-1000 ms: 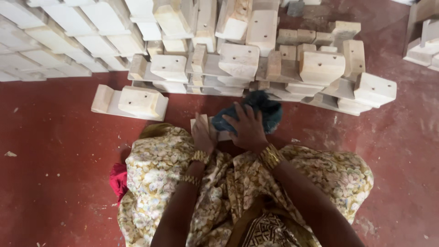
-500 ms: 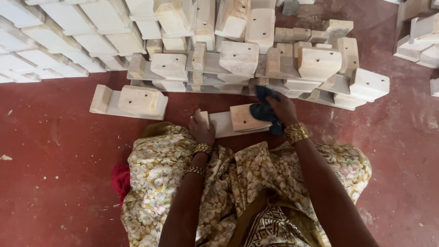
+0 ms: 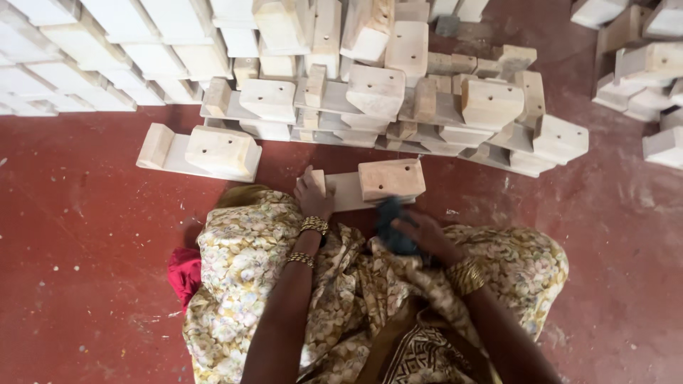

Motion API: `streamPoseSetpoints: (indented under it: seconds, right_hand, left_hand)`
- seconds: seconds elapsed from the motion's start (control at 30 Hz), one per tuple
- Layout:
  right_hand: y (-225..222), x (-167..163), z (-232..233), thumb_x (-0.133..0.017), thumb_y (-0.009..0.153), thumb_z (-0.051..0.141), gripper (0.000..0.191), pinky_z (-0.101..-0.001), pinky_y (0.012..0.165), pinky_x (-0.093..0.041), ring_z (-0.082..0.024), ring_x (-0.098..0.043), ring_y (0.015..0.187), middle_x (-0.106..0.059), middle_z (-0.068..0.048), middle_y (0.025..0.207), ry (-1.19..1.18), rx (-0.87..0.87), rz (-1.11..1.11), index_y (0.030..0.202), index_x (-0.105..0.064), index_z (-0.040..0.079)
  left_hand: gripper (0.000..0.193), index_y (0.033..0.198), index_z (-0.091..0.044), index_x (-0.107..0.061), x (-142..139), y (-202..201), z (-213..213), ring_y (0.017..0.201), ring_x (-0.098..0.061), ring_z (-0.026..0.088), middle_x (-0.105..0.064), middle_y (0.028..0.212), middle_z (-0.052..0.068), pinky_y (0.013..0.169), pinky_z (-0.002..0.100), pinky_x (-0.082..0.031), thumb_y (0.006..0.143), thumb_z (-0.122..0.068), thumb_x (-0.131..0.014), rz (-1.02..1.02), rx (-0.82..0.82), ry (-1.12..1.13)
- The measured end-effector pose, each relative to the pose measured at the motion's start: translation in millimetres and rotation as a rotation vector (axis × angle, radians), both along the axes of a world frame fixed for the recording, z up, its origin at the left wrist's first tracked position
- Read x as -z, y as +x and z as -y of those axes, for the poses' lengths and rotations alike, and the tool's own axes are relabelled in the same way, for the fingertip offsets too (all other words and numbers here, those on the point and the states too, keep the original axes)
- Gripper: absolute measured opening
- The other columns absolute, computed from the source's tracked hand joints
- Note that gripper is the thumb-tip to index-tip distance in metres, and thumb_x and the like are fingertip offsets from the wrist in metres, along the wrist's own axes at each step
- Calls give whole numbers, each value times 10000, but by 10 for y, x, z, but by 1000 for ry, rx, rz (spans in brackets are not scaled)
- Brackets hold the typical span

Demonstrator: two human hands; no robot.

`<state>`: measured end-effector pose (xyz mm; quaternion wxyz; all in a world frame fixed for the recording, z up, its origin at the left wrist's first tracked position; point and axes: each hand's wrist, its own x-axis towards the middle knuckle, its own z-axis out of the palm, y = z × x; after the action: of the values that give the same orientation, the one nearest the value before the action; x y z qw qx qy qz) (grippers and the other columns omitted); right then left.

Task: The person sits on the floor and wipes small wooden blocks one at a time with a blue cloth, then places each wiped block onto a large pile of blocks beside them. They continue this wipe-and-place cycle across the episode.

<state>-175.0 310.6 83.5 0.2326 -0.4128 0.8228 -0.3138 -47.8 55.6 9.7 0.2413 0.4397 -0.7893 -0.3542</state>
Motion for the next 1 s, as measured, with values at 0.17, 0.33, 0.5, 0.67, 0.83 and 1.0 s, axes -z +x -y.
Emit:
streamPoseSetpoints:
  seconds: [0.17, 0.33, 0.5, 0.67, 0.83, 1.0]
  right_hand:
    - [544, -735, 325, -683, 953, 367, 534, -438, 860, -560, -329, -716, 1043, -703, -193, 1179, -276, 48, -95, 1367, -603, 39]
    - [688, -1089, 768, -645, 1044, 335, 720, -444, 1061, -408, -444, -477, 1324, -450, -292, 1471, -559, -314, -3, 1563, -280, -4]
    - [201, -771, 1043, -581, 1011, 489, 758, -428, 1153, -411, -366, -518, 1376, -566, -180, 1462, -321, -107, 140, 1628, -377, 98]
    - [-192, -362, 1062, -775, 772, 631, 967, -611, 1131, -295, -366, -422, 1323, -475, -164, 1364, 183, -298, -607, 1540, -380, 196]
    - [-303, -328, 907, -760, 783, 669, 953, -630, 1157, -261, -400, -370, 1400, -434, -169, 1495, 324, -305, -612, 1543, -384, 234]
    - [-717, -420, 467, -753, 738, 693, 992, -590, 1188, -264, -340, -366, 1448, -401, -113, 1595, 536, -278, -559, 1559, -361, 298]
  left_hand:
    - [672, 1472, -94, -497, -133, 175, 8, 1336, -557, 348, -588, 1415, 177, 1143, 465, -468, 979, -481, -739, -352, 12, -82]
    - [711, 1555, -55, -426, -347, 472, -247, 1311, -542, 245, -500, 1484, 141, 1080, 367, -494, 982, -393, -676, -831, 535, 913]
    - [447, 1394, 90, -567, -194, 554, 13, 1150, -648, 335, -613, 1336, 258, 953, 432, -596, 1051, -193, -614, -1015, 234, 1306]
    - [391, 1420, 59, -572, 69, 442, 372, 1252, -667, 216, -626, 1427, 154, 1074, 365, -573, 1079, -120, -501, -1202, 289, 857]
    - [352, 1390, 58, -595, 71, 461, 412, 1120, -693, 259, -666, 1324, 167, 990, 414, -588, 1096, -117, -511, -1212, 301, 898]
    - [383, 1328, 48, -625, -73, 644, 481, 1115, -708, 281, -689, 1280, 175, 994, 430, -594, 1058, -217, -567, -1321, 146, 1274]
